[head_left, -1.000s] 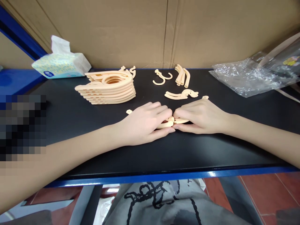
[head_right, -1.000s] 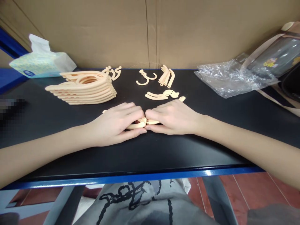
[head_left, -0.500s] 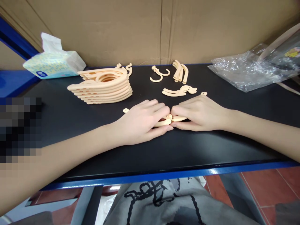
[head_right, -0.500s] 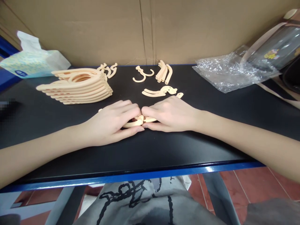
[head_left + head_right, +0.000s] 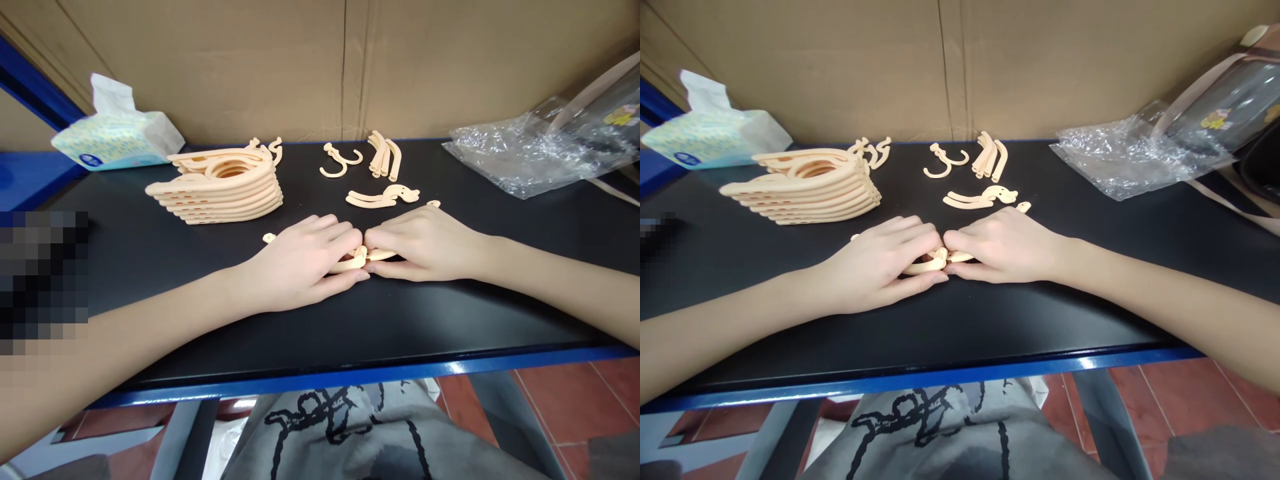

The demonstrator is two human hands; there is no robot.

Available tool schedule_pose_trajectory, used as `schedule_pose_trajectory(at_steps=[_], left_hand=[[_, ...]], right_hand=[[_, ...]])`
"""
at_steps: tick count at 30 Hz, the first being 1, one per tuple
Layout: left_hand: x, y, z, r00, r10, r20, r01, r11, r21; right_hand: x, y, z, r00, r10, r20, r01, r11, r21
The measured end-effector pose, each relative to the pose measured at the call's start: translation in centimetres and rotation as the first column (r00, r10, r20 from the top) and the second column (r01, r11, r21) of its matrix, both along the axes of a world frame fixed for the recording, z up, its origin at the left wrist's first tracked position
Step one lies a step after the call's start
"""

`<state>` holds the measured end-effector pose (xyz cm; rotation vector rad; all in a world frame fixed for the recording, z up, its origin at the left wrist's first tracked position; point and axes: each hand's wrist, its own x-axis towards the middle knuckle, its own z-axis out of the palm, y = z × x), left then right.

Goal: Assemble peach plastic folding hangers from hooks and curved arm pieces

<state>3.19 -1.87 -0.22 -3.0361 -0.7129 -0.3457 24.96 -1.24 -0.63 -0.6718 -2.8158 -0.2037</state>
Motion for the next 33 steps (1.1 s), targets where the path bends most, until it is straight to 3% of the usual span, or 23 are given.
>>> schedule_pose_trajectory(at_steps=[33], left_hand=[[0.11, 0.04, 0.21, 1.000, -0.003, -0.020, 0.003, 1.000, 0.000]], right_hand=[[-0.10, -0.01, 0.25, 0.998, -0.050, 0.023, 0.052, 0.995, -0.089]])
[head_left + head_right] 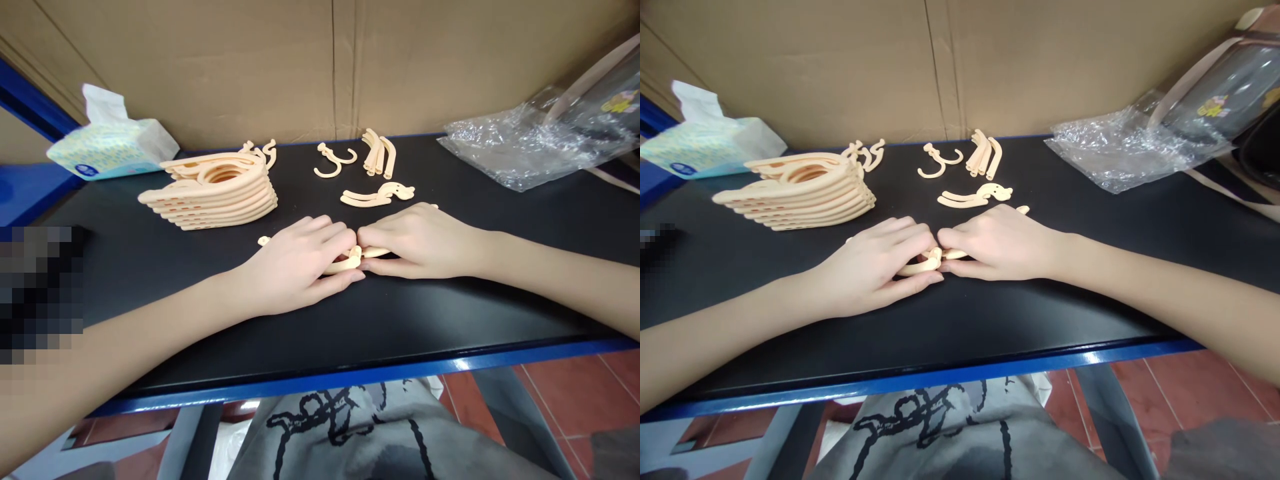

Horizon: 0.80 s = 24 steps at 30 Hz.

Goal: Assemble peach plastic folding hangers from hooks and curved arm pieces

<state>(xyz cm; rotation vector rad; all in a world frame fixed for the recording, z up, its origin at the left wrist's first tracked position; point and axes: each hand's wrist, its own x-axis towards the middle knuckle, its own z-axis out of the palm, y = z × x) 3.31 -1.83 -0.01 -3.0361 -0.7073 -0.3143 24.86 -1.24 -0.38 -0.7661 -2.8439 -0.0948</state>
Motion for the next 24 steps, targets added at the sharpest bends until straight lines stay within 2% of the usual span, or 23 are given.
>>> schedule_pose_trajectory(at_steps=[24], left_hand=[[0.02, 0.04, -0.10, 1.000, -0.001, 0.000, 0.001, 1.000, 0.002]], right_hand=[[0.08, -0.06, 0.00, 1.000, 0.006, -0.007, -0.006, 1.000, -0.001]])
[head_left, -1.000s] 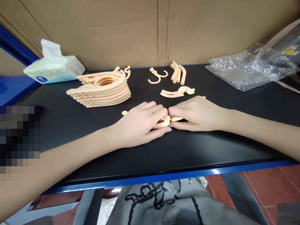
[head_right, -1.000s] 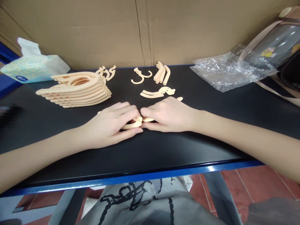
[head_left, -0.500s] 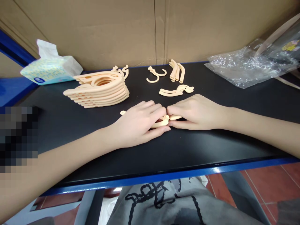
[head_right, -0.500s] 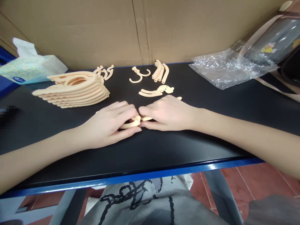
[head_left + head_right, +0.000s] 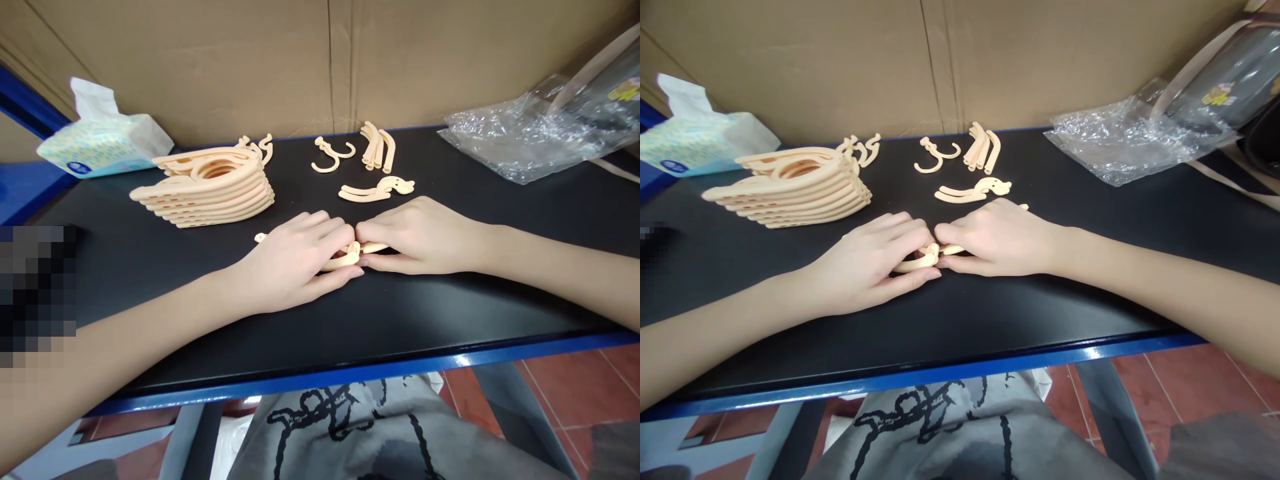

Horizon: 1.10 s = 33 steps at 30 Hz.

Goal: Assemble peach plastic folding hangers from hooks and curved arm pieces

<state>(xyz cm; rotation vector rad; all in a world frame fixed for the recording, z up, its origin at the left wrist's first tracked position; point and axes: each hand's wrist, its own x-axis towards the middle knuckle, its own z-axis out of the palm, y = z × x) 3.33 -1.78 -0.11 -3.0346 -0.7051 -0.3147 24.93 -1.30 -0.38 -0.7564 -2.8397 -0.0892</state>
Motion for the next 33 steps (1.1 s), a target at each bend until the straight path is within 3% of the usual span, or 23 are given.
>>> schedule_pose_trajectory(at_steps=[33], left_hand=[[0.07, 0.06, -0.17, 1.000, -0.007, 0.003, 0.007, 1.000, 0.023]], right_hand=[[0.07, 0.04, -0.07, 1.000, 0.009, 0.004, -0.009, 1.000, 0.020]])
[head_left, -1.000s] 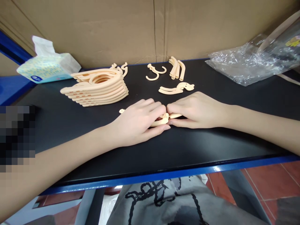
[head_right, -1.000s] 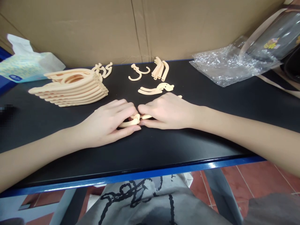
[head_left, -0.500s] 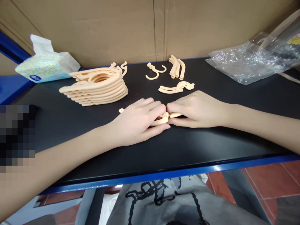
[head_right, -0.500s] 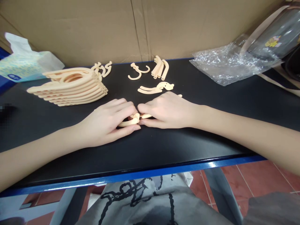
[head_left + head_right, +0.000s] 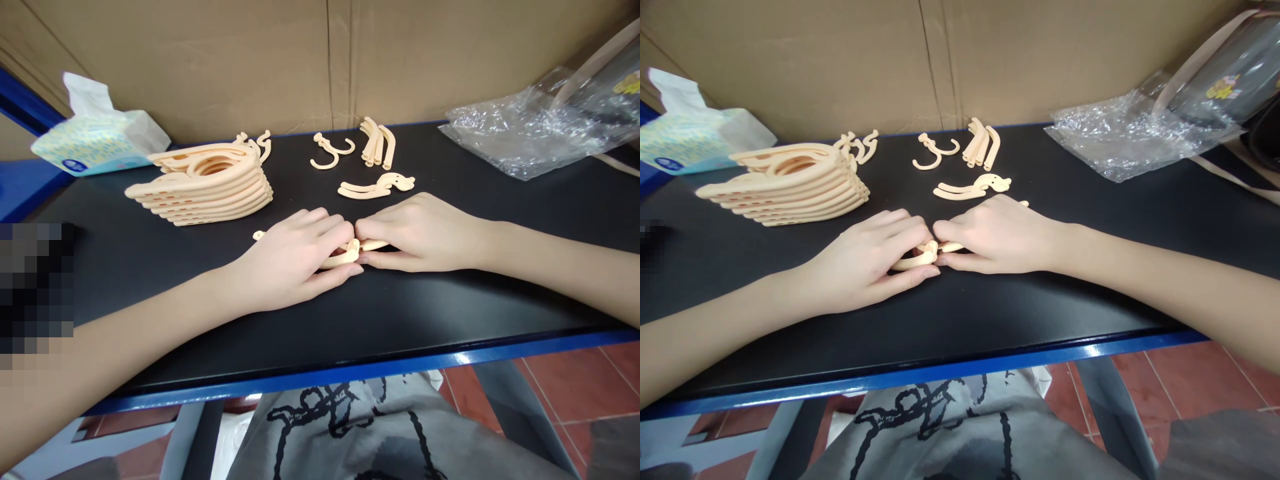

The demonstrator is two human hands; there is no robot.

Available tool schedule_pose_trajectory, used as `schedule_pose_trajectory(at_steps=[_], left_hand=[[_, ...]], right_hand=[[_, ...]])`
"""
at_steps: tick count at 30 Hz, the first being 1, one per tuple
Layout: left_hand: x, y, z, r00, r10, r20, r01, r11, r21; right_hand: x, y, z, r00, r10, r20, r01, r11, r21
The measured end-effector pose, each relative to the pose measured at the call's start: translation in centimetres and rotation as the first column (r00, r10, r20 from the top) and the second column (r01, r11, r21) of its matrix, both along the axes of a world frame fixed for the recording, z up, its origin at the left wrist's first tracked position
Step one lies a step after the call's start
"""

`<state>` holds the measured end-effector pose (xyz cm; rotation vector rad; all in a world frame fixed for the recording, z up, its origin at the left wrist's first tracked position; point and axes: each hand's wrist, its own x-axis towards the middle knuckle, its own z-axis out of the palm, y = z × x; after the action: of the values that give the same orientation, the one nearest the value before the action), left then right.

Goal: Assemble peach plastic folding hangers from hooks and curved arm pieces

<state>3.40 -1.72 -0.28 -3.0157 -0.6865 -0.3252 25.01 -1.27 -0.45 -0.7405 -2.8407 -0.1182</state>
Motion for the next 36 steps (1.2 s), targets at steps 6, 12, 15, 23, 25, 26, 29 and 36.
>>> schedule_pose_trajectory(at_steps=[6, 12, 15, 23, 25, 26, 29, 36], left_hand=[[0.03, 0.04, -0.01, 1.000, 0.005, -0.010, -0.005, 1.000, 0.001], [0.03, 0.07, -0.08, 1.000, 0.003, -0.007, -0.003, 1.000, 0.003], [0.03, 0.07, -0.09, 1.000, 0.002, -0.006, -0.002, 1.000, 0.006], [-0.04, 0.01, -0.07, 1.000, 0.001, -0.002, -0.001, 1.000, 0.000], [0.00, 0.04, -0.10, 1.000, -0.002, 0.003, 0.002, 1.000, 0.001], [0.02, 0.06, -0.11, 1.000, -0.002, 0.003, 0.002, 1.000, 0.001], [0.08, 0.09, -0.07, 1.000, -0.006, 0.005, 0.006, 1.000, -0.007], [0.03, 0.09, -0.07, 1.000, -0.007, 0.007, 0.008, 1.000, -0.008]], right_hand=[[0.02, 0.00, 0.06, 1.000, -0.002, 0.004, 0.002, 1.000, 0.004], [0.00, 0.05, -0.04, 1.000, 0.002, 0.002, -0.002, 1.000, 0.009], [-0.01, 0.05, -0.08, 1.000, 0.008, 0.000, -0.008, 1.000, 0.013], [0.07, 0.02, -0.04, 1.000, 0.007, -0.002, -0.007, 1.000, 0.018], [0.06, 0.01, -0.05, 1.000, 0.005, -0.003, -0.005, 1.000, 0.015], [0.05, 0.01, -0.06, 1.000, 0.004, -0.004, -0.004, 1.000, 0.015], [0.04, 0.02, -0.08, 1.000, 0.003, -0.003, -0.003, 1.000, 0.016], [0.07, -0.01, -0.04, 1.000, 0.000, 0.005, 0.000, 1.000, 0.005]])
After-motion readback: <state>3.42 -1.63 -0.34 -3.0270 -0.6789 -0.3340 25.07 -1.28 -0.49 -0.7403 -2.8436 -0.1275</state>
